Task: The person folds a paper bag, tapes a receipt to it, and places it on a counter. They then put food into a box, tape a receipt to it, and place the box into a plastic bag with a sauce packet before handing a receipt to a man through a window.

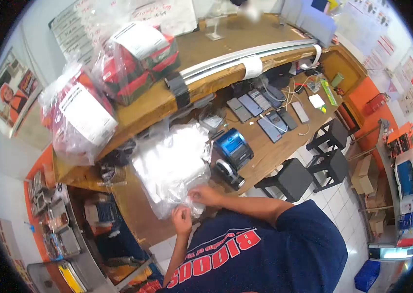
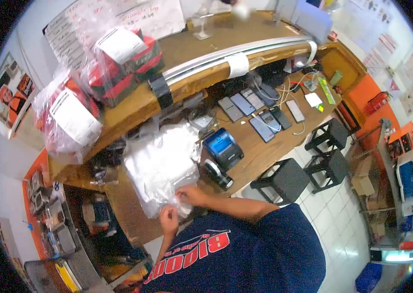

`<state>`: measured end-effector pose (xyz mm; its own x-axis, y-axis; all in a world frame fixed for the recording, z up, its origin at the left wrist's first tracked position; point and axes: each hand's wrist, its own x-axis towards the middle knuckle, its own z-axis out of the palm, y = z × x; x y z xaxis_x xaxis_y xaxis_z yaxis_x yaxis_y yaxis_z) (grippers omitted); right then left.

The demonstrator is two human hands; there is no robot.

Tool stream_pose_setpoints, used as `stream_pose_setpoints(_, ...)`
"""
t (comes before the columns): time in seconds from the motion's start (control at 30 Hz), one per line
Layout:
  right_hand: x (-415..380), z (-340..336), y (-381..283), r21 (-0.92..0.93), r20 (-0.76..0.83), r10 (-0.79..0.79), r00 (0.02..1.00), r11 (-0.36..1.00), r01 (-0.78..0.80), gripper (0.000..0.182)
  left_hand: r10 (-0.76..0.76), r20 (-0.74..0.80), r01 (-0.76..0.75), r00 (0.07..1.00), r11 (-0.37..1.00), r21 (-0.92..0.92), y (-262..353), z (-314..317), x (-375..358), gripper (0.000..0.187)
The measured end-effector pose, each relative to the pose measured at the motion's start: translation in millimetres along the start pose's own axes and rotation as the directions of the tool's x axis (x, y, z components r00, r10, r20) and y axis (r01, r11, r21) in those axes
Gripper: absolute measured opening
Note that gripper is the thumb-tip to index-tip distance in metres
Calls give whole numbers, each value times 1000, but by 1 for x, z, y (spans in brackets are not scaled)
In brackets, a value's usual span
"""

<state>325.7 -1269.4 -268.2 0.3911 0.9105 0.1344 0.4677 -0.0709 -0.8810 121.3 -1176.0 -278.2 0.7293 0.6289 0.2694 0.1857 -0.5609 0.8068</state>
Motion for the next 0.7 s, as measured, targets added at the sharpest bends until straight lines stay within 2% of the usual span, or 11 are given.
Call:
stream_pose_setpoints(0.1,38,-96,-42,155,-145,182,973,975,-159,21,-63,0,63,998,997,46,43,-14,1,48)
stream_pose_setpoints(0.13,63,-136,-49,383,-348,222,911,920,-77,20,-53,-34,55,998,997,47,38,-12,-7,54)
stream_pose_setpoints(0.17,83,-203,-91,77,-569,89,817,996,-55,14,-43,-42,45,998,998,48,44,-10,-10,54)
stream_pose_setpoints(0.2,114,-258,-84,110,-760,-51,648,972,206,10,-63,-82,68,995,995,67,54,-11,-12,52)
stream_pose_setpoints(0.23,137,-317,-81,136,-852,-30,522,951,277,8,-80,-125,91,989,992,85,64,-9,-13,50)
stream_pose_setpoints(0.37,247,-560,-33,-16,-994,-42,100,968,250,17,22,-242,16,970,988,154,100,22,-4,39)
stream_pose_setpoints(0.4,257,-588,-46,141,-989,134,67,982,122,25,40,-268,6,962,986,167,112,31,-1,39)
stream_pose_setpoints(0.43,294,-646,15,232,-932,212,294,972,35,31,19,-288,33,957,984,174,126,41,4,38)
stream_pose_setpoints(0.53,335,-665,21,495,-824,482,299,868,-34,32,-37,-385,91,922,988,123,170,90,33,37)
stream_pose_setpoints(0.6,330,-663,9,713,-583,592,557,701,1,38,-87,-411,112,908,993,37,187,120,47,36)
stream_pose_setpoints(0.7,397,-680,88,604,-689,509,515,797,20,41,-85,-383,101,920,995,23,221,155,67,36)
